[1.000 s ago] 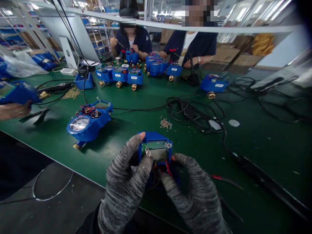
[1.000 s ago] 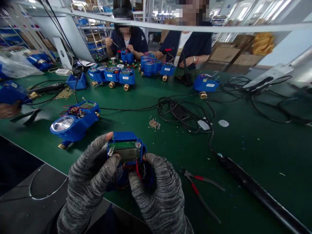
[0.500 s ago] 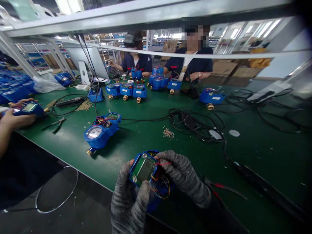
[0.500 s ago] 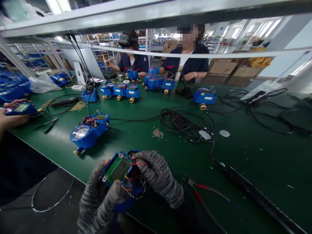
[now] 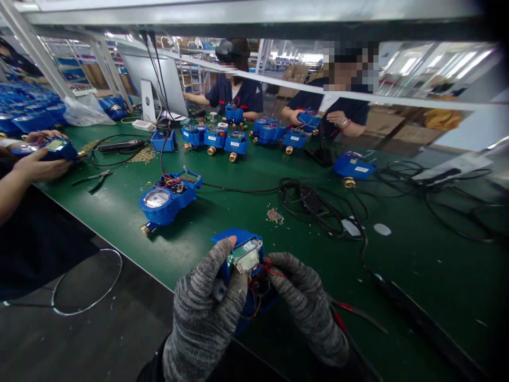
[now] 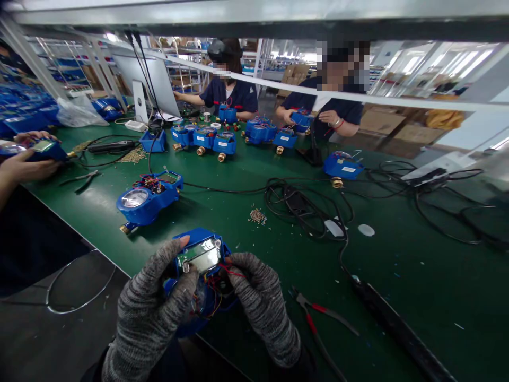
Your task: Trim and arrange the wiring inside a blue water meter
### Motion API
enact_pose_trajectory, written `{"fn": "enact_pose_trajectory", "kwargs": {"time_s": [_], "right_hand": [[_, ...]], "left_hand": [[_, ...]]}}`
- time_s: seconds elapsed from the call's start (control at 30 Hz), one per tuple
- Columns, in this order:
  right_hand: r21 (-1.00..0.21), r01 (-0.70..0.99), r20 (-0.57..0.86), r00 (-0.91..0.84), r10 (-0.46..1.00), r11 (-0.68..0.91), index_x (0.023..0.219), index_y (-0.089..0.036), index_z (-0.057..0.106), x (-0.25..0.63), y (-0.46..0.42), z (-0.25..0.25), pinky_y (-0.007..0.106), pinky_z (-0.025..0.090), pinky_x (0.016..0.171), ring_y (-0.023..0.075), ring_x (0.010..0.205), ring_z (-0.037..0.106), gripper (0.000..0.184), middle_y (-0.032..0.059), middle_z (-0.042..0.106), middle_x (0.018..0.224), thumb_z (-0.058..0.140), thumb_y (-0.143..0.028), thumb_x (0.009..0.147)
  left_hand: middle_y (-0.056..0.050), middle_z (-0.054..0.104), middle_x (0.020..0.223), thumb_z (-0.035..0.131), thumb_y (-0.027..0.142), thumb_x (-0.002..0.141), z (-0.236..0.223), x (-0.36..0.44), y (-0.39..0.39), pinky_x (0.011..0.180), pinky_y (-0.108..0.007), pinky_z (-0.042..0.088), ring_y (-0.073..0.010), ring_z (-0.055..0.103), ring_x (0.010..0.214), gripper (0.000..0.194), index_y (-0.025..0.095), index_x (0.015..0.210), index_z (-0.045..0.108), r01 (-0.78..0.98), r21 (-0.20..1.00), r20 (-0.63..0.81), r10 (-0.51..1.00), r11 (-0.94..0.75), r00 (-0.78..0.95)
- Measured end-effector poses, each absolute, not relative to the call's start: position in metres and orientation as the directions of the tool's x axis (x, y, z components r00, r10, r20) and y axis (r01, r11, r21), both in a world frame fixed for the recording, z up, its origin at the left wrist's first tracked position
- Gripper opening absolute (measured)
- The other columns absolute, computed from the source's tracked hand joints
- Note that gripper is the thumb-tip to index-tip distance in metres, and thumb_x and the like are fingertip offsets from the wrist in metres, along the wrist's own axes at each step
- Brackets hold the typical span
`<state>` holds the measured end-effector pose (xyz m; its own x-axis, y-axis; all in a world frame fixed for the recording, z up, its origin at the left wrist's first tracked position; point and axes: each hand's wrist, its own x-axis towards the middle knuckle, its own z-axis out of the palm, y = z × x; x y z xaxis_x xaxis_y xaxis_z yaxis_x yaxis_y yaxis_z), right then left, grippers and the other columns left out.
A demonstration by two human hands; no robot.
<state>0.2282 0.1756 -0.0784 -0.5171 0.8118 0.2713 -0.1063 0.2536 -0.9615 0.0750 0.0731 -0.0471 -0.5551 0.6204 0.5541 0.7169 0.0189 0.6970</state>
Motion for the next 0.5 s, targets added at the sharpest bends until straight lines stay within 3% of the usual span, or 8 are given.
{"fn": "enact_pose_trajectory", "kwargs": {"time_s": [0.1,0.3,0.5], "right_hand": [[-0.957,-0.086,0.282,-0.505,0.816,0.277,0.107,-0.036,0.073,0.2281,0.1753,-0.083,0.013,0.053,0.081,0.012,0.09,0.066,0.026,-0.0035,0.069,0.1,0.067,-0.017,0.09],[-0.95,-0.06,0.293,-0.506,0.811,0.305,0.107,-0.036,0.074,0.2251,0.1779,-0.087,0.013,0.053,0.082,0.0127,0.091,0.066,0.027,-0.0027,0.069,0.101,0.067,-0.017,0.09],[-0.945,-0.058,0.308,-0.495,0.812,0.323,0.106,-0.038,0.073,0.2228,0.1772,-0.0831,0.011,0.052,0.08,0.0114,0.088,0.067,0.029,-0.0045,0.069,0.1,0.065,-0.015,0.089]], "left_hand": [[-0.005,0.077,0.111,0.063,0.02,0.085,-0.0464,0.074,0.0734,0.082,-0.021,0.06,-0.0155,0.075,0.093,0.033,0.02,0.118,0.066,0.773,0.635,0.607,0.608,0.015,-0.511],[-0.003,0.078,0.105,0.062,0.021,0.085,-0.0467,0.0707,0.0747,0.077,-0.022,0.061,-0.014,0.075,0.084,0.034,0.024,0.119,0.066,0.784,0.621,0.626,0.599,0.003,-0.499],[0.0,0.077,0.11,0.064,0.016,0.083,-0.05,0.0675,0.0729,0.083,-0.019,0.06,-0.0118,0.075,0.089,0.041,0.027,0.123,0.063,0.704,0.707,0.573,0.638,-0.067,-0.514]]}}
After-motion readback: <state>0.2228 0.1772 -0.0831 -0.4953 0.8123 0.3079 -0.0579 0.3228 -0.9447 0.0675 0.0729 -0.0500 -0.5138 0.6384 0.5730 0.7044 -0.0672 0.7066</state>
